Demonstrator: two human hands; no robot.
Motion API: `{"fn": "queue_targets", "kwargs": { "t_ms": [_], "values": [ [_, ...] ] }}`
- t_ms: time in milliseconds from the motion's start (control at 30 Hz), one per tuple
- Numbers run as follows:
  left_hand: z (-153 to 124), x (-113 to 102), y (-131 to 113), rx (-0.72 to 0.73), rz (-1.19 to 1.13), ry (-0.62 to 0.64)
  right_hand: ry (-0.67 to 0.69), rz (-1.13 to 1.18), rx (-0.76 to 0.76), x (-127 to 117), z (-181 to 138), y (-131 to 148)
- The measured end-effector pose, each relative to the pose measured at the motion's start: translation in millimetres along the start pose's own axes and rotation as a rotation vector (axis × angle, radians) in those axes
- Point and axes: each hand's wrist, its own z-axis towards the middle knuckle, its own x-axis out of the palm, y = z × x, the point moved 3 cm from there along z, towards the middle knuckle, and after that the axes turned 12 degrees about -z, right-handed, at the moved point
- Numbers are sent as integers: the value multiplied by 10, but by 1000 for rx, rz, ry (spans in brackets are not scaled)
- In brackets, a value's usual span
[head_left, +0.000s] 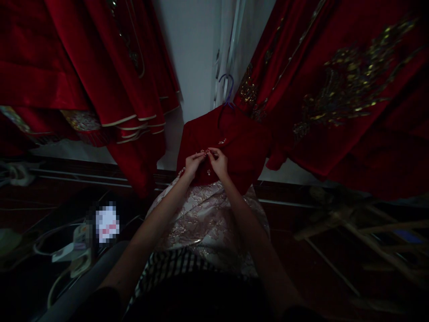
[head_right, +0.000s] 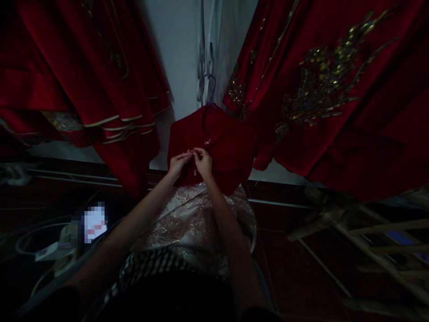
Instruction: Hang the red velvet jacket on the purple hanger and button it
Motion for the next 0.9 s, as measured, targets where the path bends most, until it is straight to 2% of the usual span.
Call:
{"fn": "queue_targets", "kwargs": {
  "t_ms": [233, 367, 500, 633, 733, 800, 900],
  "values": [
    [31, -12, 5, 27, 29, 12, 21, -69, -37, -24, 22, 41],
    [57, -9, 30, 117, 136, -19, 35, -107, -55, -47, 33, 62],
    [79, -18, 2, 188, 258, 9, 38, -126, -58, -65, 64, 63],
    [152, -34, -101, 271, 411, 60, 43, -161, -42, -47, 108, 77],
    [167, -33, -98, 283, 432, 79, 72, -210, 22, -35, 147, 64],
    [62, -53, -17, 299, 405, 42, 147, -225, 54, -59, 148, 27],
    [-314, -148, 208, 338, 440, -91, 304, -179, 68, -214, 60, -66]
  ]
}}
